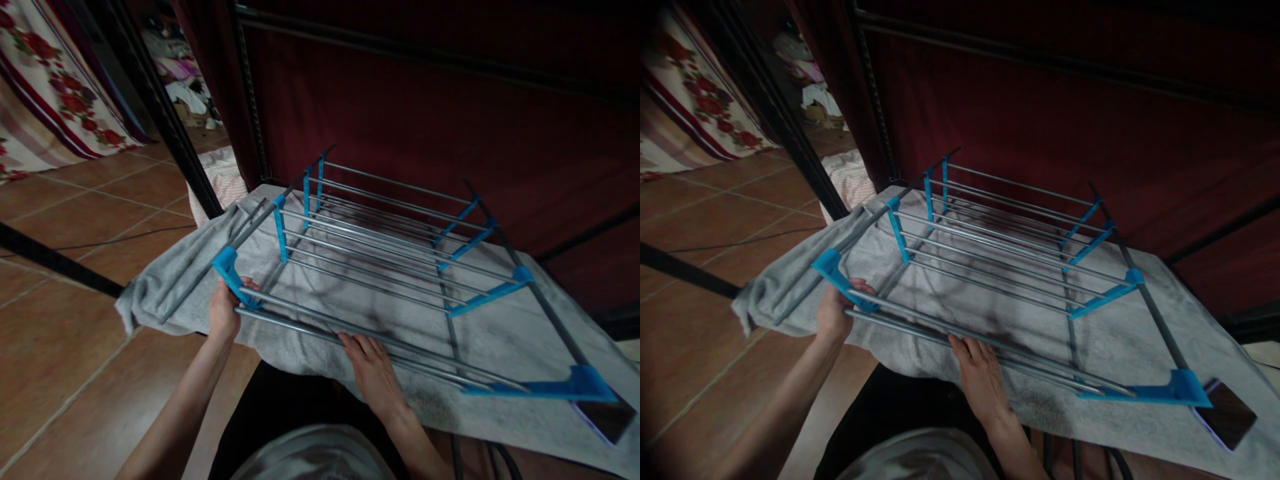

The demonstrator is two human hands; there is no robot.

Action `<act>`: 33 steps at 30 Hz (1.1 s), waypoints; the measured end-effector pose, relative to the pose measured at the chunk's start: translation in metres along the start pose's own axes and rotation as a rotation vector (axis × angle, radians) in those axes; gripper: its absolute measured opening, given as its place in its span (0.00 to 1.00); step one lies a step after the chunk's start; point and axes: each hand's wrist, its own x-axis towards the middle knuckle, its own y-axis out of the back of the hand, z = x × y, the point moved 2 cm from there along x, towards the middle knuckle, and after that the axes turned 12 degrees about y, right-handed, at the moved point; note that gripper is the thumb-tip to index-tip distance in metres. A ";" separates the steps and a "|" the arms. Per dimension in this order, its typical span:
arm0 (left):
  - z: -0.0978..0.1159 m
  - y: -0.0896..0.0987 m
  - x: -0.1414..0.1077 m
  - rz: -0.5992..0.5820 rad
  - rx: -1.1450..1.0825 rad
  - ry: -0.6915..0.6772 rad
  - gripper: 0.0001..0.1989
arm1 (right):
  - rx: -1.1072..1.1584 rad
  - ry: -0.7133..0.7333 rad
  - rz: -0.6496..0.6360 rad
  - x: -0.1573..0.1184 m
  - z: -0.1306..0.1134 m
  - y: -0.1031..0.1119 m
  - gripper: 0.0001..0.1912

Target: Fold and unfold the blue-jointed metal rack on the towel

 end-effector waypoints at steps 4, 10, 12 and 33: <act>0.000 -0.008 0.006 -0.101 -0.068 0.074 0.23 | -0.021 -0.015 0.004 0.000 0.002 -0.003 0.23; -0.004 -0.012 0.012 -0.210 -0.068 0.103 0.21 | -0.049 -0.011 -0.018 0.002 0.004 -0.003 0.22; -0.004 -0.013 0.012 -0.218 -0.052 0.086 0.22 | -0.044 -0.019 -0.032 0.003 0.004 -0.002 0.22; -0.006 -0.015 0.008 -0.126 -0.010 0.004 0.22 | 0.252 0.148 -0.242 0.132 -0.064 -0.009 0.21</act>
